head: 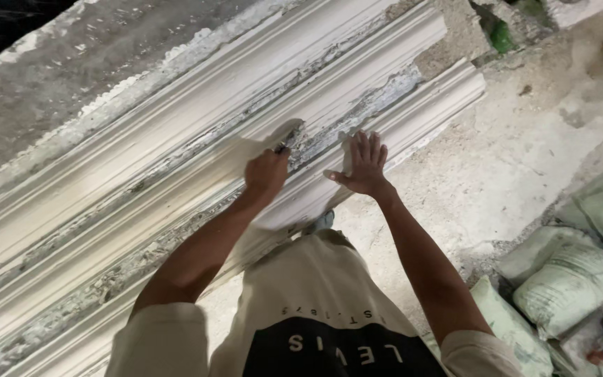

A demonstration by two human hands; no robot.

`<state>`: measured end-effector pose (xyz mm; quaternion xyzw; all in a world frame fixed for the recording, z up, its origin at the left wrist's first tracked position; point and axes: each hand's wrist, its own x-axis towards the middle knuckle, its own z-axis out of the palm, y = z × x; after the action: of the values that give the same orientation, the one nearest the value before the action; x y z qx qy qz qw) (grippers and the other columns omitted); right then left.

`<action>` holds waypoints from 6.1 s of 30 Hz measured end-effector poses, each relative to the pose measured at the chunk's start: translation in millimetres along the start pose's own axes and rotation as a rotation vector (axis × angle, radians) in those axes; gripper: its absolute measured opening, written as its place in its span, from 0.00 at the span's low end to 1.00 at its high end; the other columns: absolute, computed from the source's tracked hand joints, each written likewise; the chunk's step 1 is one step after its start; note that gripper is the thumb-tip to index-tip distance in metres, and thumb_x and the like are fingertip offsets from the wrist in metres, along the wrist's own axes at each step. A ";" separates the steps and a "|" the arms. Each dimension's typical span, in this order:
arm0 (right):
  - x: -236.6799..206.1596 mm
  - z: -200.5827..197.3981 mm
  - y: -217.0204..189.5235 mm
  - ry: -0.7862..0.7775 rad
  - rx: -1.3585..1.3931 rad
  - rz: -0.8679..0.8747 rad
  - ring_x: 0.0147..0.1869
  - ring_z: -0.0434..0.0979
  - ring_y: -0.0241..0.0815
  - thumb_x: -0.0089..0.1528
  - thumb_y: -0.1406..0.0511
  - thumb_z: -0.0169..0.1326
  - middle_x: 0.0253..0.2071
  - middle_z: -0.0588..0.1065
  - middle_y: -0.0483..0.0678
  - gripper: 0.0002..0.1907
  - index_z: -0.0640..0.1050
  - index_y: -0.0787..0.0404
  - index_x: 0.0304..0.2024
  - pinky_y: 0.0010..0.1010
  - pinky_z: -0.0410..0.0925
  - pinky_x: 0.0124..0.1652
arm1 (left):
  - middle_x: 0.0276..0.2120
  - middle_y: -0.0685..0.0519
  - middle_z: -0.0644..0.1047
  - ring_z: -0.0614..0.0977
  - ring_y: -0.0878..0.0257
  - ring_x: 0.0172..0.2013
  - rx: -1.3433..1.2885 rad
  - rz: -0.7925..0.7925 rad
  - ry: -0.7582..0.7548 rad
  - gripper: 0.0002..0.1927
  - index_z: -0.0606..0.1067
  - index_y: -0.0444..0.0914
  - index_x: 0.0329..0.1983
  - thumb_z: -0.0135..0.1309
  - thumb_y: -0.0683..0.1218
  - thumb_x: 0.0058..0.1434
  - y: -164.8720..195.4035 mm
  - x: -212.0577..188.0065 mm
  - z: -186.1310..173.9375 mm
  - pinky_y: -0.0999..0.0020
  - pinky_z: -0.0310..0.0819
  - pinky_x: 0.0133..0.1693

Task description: The person wipes a red-handled scraper with a cloth, wipes their hands, then uses the scraper to remove dried plaster residue from the grooves of decorative white molding pieces laid on a work table, working along the lengths of several moldings one at a time.

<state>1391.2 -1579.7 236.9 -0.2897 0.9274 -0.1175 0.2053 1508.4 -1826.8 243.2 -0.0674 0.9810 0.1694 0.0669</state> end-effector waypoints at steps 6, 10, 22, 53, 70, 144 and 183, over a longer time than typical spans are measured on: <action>-3.7 -6.0 -6.1 0.020 0.004 0.010 0.82 0.18 0.67 0.53 0.26 0.47 0.81 0.32 0.60 0.69 0.42 0.62 0.78 0.67 0.25 0.70 | 0.35 0.41 0.79 0.83 0.41 0.32 0.052 0.017 -0.034 0.15 0.77 0.49 0.55 0.46 0.47 0.69 -18.5 -22.4 -16.5 0.43 0.76 0.31; -3.2 -12.1 -10.4 -0.058 0.012 0.046 0.80 0.17 0.69 0.52 0.25 0.46 0.80 0.31 0.61 0.70 0.41 0.63 0.77 0.67 0.23 0.69 | 0.31 0.40 0.79 0.83 0.40 0.30 -0.029 0.036 0.060 0.15 0.79 0.49 0.51 0.47 0.47 0.63 -2.8 -15.2 -23.0 0.42 0.75 0.29; -5.1 -14.4 -8.7 -0.019 0.007 0.059 0.81 0.19 0.68 0.50 0.24 0.47 0.81 0.33 0.59 0.71 0.41 0.62 0.77 0.66 0.25 0.70 | 0.31 0.38 0.80 0.84 0.40 0.31 -0.062 -0.009 0.009 0.15 0.80 0.44 0.46 0.46 0.43 0.62 25.2 -5.6 -41.7 0.39 0.75 0.29; 6.8 -5.4 42.4 0.033 -0.045 -0.048 0.81 0.39 0.69 0.62 0.36 0.48 0.78 0.46 0.64 0.52 0.53 0.60 0.76 0.65 0.41 0.71 | 0.35 0.43 0.80 0.84 0.44 0.34 0.063 0.027 0.120 0.09 0.78 0.40 0.38 0.48 0.46 0.68 164.6 181.4 18.7 0.46 0.78 0.34; 98.4 -124.7 254.7 0.078 0.074 0.124 0.81 0.19 0.71 0.52 0.25 0.47 0.80 0.32 0.67 0.68 0.43 0.58 0.79 0.69 0.25 0.70 | 0.26 0.43 0.80 0.83 0.48 0.27 -0.864 -0.626 -0.051 0.20 0.78 0.36 0.33 0.51 0.55 0.71 221.1 243.6 44.6 0.52 0.76 0.32; 97.2 -127.0 285.7 -0.031 0.203 0.154 0.81 0.15 0.67 0.50 0.28 0.54 0.81 0.30 0.59 0.70 0.41 0.54 0.79 0.65 0.21 0.70 | 0.43 0.44 0.81 0.83 0.44 0.44 -0.406 -0.065 -0.176 0.12 0.81 0.43 0.43 0.47 0.45 0.66 237.5 278.5 52.2 0.49 0.76 0.46; -238.4 171.9 -196.2 -0.925 0.622 -0.880 0.62 0.77 0.49 0.69 0.44 0.37 0.59 0.77 0.53 0.41 0.47 0.55 0.77 0.41 0.70 0.55 | 0.28 0.51 0.75 0.73 0.65 0.26 -0.980 -1.163 1.212 0.24 0.66 0.36 0.68 0.49 0.44 0.70 198.7 -475.2 150.9 0.68 0.70 0.30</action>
<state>1742.6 -1615.0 224.9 -0.5858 0.4653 -0.3137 0.5848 1960.6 -1537.7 239.7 -0.6379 0.4830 0.4361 -0.4119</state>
